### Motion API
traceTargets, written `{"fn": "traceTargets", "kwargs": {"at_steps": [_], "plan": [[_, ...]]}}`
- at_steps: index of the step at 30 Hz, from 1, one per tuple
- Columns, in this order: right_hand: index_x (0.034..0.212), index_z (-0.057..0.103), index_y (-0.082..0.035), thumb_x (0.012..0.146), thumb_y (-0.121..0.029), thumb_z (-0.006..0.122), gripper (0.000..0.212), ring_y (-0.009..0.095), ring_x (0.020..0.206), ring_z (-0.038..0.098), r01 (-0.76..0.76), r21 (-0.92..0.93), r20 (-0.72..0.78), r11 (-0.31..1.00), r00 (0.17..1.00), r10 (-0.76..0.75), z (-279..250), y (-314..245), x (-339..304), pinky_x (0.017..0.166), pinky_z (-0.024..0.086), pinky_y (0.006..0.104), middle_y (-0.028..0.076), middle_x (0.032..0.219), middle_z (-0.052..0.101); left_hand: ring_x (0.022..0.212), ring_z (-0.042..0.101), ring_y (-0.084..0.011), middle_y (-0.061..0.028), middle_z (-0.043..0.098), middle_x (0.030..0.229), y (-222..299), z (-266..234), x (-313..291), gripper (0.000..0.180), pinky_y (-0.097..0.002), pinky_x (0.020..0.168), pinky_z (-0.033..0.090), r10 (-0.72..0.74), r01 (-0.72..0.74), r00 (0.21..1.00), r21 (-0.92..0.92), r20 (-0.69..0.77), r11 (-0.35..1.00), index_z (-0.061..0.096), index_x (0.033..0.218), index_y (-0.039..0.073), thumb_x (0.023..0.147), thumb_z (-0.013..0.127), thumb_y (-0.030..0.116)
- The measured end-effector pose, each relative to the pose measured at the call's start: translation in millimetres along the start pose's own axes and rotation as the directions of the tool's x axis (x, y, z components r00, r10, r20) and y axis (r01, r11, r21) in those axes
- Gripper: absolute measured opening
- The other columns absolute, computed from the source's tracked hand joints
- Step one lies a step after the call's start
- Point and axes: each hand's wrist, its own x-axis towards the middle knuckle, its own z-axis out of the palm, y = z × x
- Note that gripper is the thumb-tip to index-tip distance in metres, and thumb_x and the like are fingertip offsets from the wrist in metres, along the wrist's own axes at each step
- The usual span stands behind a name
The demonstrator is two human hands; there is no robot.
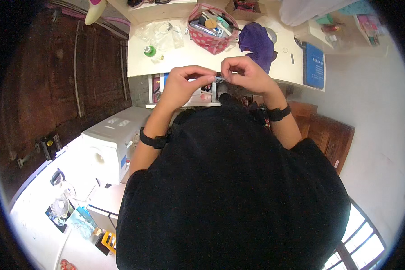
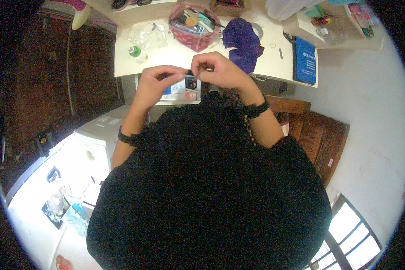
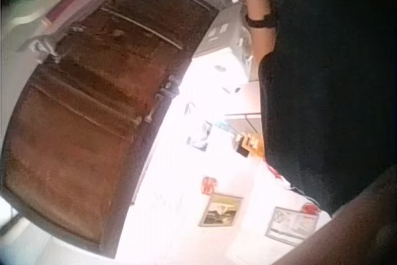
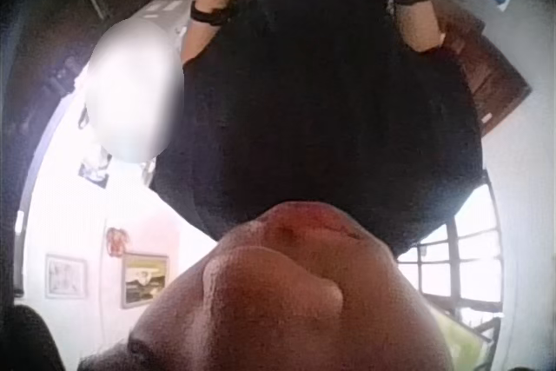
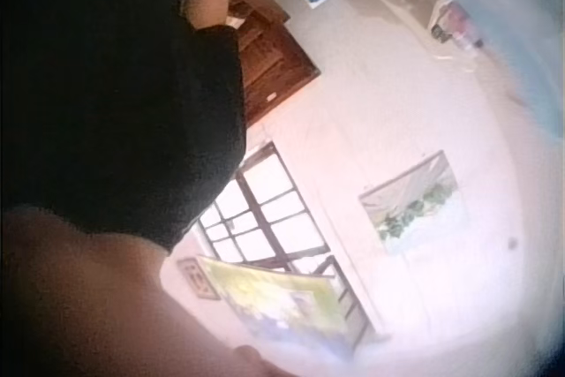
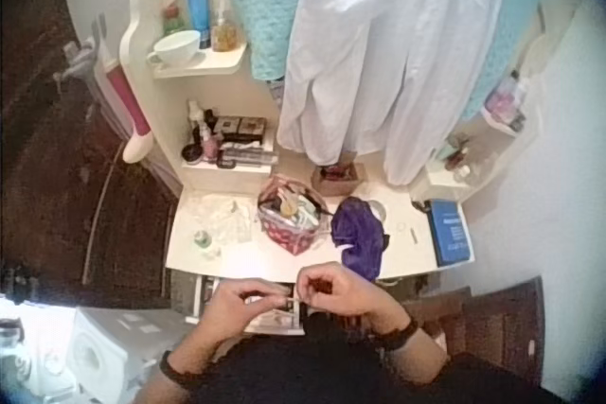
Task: The person handles a blue elastic band and then picks up a broken burgundy bow hair clip. They use their hands to reassemble the metallic components of the clip, pressing the hinge parts together and fitting the spring mechanism back into place until the clip is functional.
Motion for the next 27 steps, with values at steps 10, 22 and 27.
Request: {"fn": "traceTargets", "kwargs": {"at_steps": [10,22,27], "plan": [[0.077,0.053,-0.001,0.079,-0.002,0.056,0.004,0.008,0.076,0.050,0.147,-0.085,-0.113,0.986,0.981,-0.156,52,18,29,0.071,0.042,0.0230,0.000,0.079,0.055,0.090,0.066,-0.0127,-0.0073,0.070,0.096,-12,-32,-12,0.037,-0.0262,0.082,0.052,0.039,-0.022,0.995,-0.163,0.097,0.986,0.062,0.108,0.002,0.076,0.081,0.007],[0.080,0.053,-0.004,0.078,0.002,0.052,0.006,0.011,0.083,0.051,0.209,0.179,-0.272,0.961,0.950,-0.155,61,-23,25,0.073,0.042,0.0244,0.003,0.088,0.055,0.082,0.060,-0.0096,-0.0019,0.062,0.086,29,-39,-9,0.020,-0.0251,0.079,0.050,0.183,-0.174,0.978,-0.091,0.102,0.980,0.055,0.089,0.003,0.081,0.074,0.003],[0.081,0.052,-0.003,0.078,0.003,0.051,0.007,0.014,0.091,0.052,0.279,0.241,-0.218,0.930,0.949,-0.228,58,-30,31,0.081,0.041,0.0261,0.006,0.094,0.057,0.081,0.054,-0.0069,0.0001,0.059,0.088,35,-45,-15,0.019,-0.0225,0.078,0.047,0.216,-0.192,0.975,-0.286,0.052,0.939,0.051,0.089,0.004,0.082,0.069,0.000]]}}
